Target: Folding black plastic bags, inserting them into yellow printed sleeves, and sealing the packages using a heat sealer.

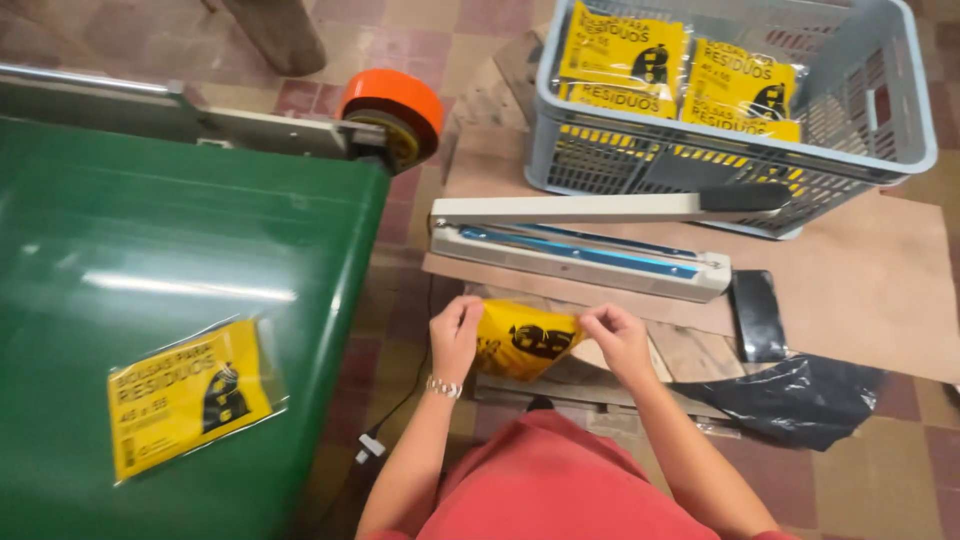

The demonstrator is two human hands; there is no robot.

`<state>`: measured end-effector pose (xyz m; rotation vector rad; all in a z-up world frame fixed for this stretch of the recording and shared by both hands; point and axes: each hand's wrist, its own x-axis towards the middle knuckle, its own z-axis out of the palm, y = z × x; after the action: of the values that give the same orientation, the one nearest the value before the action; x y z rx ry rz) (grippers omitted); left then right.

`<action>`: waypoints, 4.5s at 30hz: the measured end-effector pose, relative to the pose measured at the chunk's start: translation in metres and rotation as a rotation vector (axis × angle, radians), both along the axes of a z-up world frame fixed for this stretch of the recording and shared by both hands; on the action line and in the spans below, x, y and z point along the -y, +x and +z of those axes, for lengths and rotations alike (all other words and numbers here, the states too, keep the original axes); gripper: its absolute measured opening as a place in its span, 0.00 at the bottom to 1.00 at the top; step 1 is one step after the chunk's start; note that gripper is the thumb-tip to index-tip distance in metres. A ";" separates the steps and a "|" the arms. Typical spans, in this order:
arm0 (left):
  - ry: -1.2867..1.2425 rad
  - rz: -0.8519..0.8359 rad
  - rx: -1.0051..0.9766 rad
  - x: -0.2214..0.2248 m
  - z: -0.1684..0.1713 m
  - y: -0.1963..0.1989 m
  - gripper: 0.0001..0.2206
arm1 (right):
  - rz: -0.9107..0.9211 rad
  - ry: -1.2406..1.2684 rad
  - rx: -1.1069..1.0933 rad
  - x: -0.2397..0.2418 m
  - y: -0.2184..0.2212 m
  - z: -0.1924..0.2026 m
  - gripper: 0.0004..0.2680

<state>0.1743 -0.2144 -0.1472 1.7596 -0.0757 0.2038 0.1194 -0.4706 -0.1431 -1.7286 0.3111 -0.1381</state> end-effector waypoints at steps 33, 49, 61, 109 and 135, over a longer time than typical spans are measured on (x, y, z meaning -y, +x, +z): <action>-0.031 0.356 -0.418 0.142 -0.134 0.092 0.13 | 0.072 -1.450 0.700 0.091 0.202 0.047 0.09; -0.059 0.447 -0.471 0.134 -0.113 0.102 0.12 | 0.364 -1.040 -0.320 0.108 0.205 -0.044 0.18; -0.063 0.143 -0.614 0.124 -0.080 0.086 0.17 | 0.400 -1.095 -0.382 0.093 0.200 -0.013 0.24; 0.110 -0.048 -0.758 0.128 -0.015 0.083 0.17 | 0.390 -1.144 -0.311 0.096 0.197 -0.022 0.27; 0.032 0.053 -0.264 -0.058 0.049 -0.033 0.22 | 0.761 -1.088 0.251 -0.119 0.118 0.092 0.10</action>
<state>0.1415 -0.1566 -0.0981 1.8068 0.1594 0.0077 0.2370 -0.3511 -0.0508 -2.7310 -0.7585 0.0588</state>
